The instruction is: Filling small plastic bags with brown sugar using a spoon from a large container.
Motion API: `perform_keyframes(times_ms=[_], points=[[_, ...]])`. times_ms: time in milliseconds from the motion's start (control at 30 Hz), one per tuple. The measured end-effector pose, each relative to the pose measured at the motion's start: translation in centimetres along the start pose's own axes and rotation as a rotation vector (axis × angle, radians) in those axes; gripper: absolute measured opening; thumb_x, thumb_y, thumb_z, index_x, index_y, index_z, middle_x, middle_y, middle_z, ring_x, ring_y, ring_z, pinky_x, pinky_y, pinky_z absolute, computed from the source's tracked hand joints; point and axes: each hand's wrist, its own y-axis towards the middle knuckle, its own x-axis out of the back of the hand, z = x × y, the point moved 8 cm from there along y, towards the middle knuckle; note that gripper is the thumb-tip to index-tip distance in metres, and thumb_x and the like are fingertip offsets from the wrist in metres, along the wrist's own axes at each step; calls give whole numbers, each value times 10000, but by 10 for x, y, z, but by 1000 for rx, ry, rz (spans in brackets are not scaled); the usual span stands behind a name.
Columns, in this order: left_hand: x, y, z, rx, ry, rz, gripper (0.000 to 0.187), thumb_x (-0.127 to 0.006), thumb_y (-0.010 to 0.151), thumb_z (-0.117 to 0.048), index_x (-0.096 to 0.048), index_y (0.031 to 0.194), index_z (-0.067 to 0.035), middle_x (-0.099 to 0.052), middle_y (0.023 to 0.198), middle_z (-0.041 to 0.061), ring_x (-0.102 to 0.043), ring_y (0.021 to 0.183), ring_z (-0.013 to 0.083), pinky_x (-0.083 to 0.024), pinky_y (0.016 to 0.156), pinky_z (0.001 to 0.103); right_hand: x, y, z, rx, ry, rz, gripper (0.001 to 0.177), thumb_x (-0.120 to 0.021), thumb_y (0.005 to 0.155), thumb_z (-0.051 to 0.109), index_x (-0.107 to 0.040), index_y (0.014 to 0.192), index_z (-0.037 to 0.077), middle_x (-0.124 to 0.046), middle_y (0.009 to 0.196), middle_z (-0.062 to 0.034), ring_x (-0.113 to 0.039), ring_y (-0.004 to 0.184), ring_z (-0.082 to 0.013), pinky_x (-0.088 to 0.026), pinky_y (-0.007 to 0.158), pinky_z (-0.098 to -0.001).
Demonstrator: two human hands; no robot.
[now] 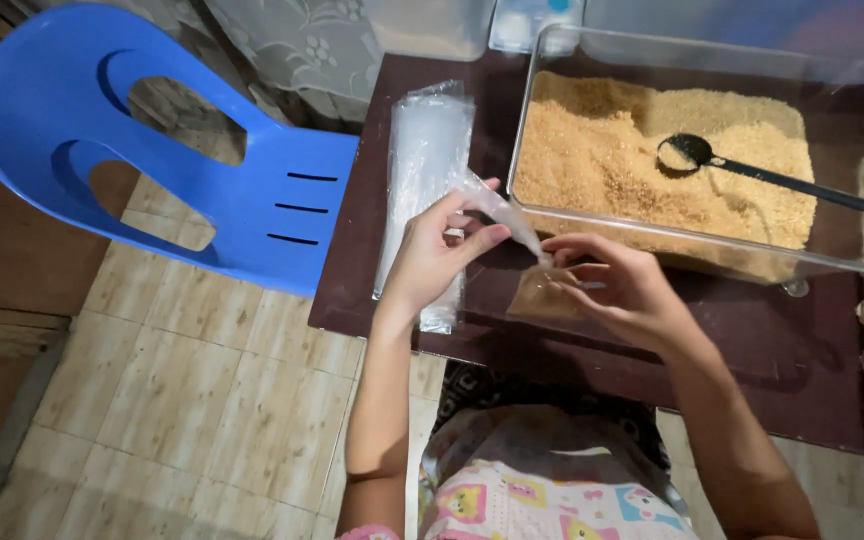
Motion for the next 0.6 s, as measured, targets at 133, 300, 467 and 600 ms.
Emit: perform_keyframes(times_ms=[133, 300, 467, 600], points=[[3, -1, 16, 49, 73, -92, 613, -770, 930, -278, -520, 1463, -105, -695, 1208, 167, -712, 957, 207, -608, 861, 360, -6, 1, -32, -2, -77, -77, 500, -726, 900, 8, -582, 1376, -33, -654, 1111, -194, -707, 997, -315, -616, 759, -449], [1, 3, 17, 120, 40, -140, 379, -724, 942, -177, -590, 1245, 7, -737, 1005, 204, -763, 847, 245, -642, 778, 330, -5, -4, -24, 86, -296, -244, 359, -749, 886, -6, -611, 1211, -69, -736, 1074, -229, -755, 906, -422, -630, 697, -442], [-4, 11, 21, 168, 151, -106, 192, -683, 924, -164, -633, 1097, -99, -787, 822, 101, -771, 713, 155, -628, 693, 274, 4, -15, -25, 105, -362, -351, 373, -732, 886, -48, -665, 1246, 25, -769, 1064, -122, -766, 937, -281, -623, 743, -336], [-2, 13, 24, 164, 117, -123, 319, -742, 888, -154, -641, 1180, -74, -780, 879, 180, -776, 751, 186, -641, 735, 293, 6, -13, -13, 200, -433, -432, 303, -737, 871, -78, -689, 1154, 18, -768, 1039, -130, -756, 915, -330, -625, 714, -359]])
